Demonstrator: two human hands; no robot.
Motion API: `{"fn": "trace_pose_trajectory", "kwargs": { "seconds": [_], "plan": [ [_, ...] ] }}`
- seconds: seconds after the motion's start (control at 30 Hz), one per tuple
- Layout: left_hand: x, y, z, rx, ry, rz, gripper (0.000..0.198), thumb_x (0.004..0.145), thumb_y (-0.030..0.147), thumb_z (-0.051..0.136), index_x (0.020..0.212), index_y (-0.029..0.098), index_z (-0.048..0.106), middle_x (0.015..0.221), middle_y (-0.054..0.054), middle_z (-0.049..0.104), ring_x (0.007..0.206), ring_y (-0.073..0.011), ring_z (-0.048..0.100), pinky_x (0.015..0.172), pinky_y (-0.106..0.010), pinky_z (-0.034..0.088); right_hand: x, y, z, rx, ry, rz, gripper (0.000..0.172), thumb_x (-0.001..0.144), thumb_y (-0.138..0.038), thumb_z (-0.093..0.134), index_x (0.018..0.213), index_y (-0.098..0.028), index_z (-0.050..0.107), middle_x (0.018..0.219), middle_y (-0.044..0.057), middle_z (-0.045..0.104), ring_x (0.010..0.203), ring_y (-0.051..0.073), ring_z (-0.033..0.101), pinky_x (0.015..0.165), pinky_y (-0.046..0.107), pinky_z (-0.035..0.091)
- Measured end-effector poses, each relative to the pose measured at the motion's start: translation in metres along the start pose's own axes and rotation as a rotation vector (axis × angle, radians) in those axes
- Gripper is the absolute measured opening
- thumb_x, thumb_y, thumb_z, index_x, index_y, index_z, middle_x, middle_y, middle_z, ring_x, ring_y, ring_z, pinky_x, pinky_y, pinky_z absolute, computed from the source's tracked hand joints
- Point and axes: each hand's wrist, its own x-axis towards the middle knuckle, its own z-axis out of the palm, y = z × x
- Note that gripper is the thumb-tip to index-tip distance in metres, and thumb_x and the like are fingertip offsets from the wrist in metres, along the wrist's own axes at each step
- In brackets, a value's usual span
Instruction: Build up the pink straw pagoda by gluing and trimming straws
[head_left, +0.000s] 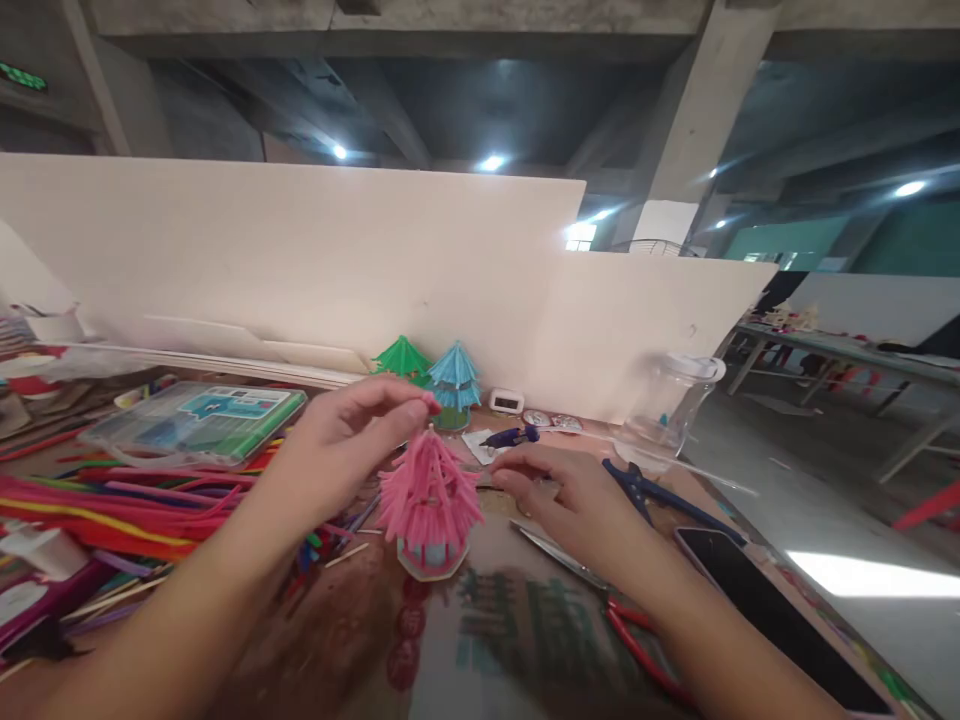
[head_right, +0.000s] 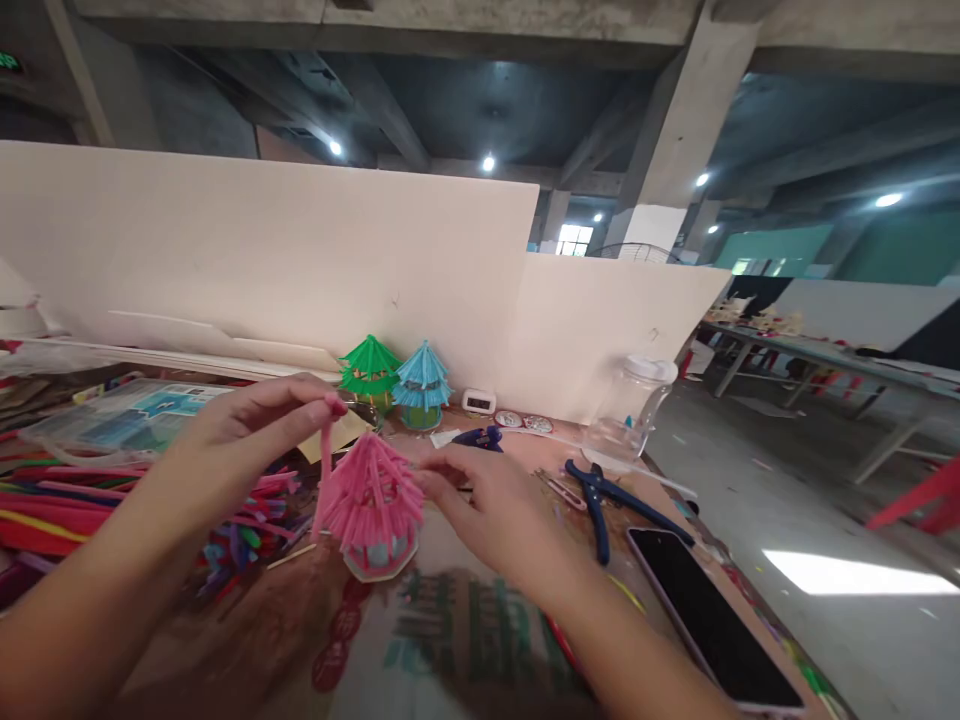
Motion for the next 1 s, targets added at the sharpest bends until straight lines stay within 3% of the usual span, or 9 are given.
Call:
{"fn": "trace_pose_trajectory", "kwargs": {
  "seconds": [0.13,0.23,0.4,0.53,0.73,1.0],
  "plan": [
    [-0.004,-0.002,0.0,-0.08,-0.136,0.031,0.017,0.08,0.035,0.059,0.08,0.02,0.067,0.083,-0.001,0.069,0.072,-0.0146,0.06,0.063,-0.025,0.047,0.009,-0.03,0.017,0.244,0.016,-0.012,0.024,0.089,-0.034,0.05,0.102,-0.022,0.067,0.098,0.002,0.07,0.087,0.015,0.063,0.073,0.025,0.046],
    [0.0,-0.011,-0.002,-0.117,-0.265,0.001,0.019,0.081,0.035,0.058,0.08,0.018,0.066,0.075,0.0,0.067,0.065,-0.0123,0.058,0.058,-0.023,0.045,0.017,-0.04,0.03,0.282,0.03,-0.012,0.022,0.089,-0.032,0.049,0.091,-0.019,0.067,0.087,0.002,0.069,0.08,0.015,0.061,0.07,0.025,0.045],
    [0.013,-0.022,-0.002,-0.169,-0.291,0.003,0.018,0.082,0.033,0.056,0.079,0.018,0.065,0.069,0.002,0.064,0.063,-0.0103,0.055,0.058,-0.02,0.043,0.023,-0.04,0.039,0.406,0.082,-0.011,0.021,0.088,-0.031,0.049,0.079,-0.018,0.062,0.072,0.001,0.061,0.066,0.012,0.055,0.06,0.023,0.042],
    [0.016,-0.02,0.004,-0.145,-0.308,0.042,0.018,0.083,0.033,0.055,0.08,0.019,0.065,0.073,0.003,0.065,0.066,-0.0101,0.056,0.058,-0.02,0.043,0.023,-0.038,0.037,0.279,0.146,-0.004,0.026,0.088,-0.028,0.046,0.067,-0.018,0.057,0.06,-0.002,0.054,0.058,0.01,0.049,0.055,0.022,0.038],
    [0.016,-0.022,0.008,-0.014,-0.282,0.056,0.019,0.082,0.034,0.055,0.083,0.019,0.067,0.075,0.002,0.066,0.066,-0.0107,0.055,0.058,-0.02,0.042,0.016,-0.037,0.036,0.127,0.291,-0.013,0.022,0.087,-0.026,0.047,0.067,-0.019,0.052,0.055,-0.004,0.049,0.051,0.009,0.043,0.049,0.02,0.032],
    [0.012,-0.027,0.004,0.107,-0.283,0.059,0.03,0.082,0.044,0.053,0.078,0.017,0.067,0.069,0.001,0.063,0.062,-0.0122,0.054,0.055,-0.022,0.039,0.002,-0.031,0.036,-0.115,0.281,-0.135,0.028,0.091,-0.025,0.043,0.065,-0.019,0.051,0.053,-0.004,0.048,0.049,0.009,0.041,0.05,0.022,0.028]
  ]
}}
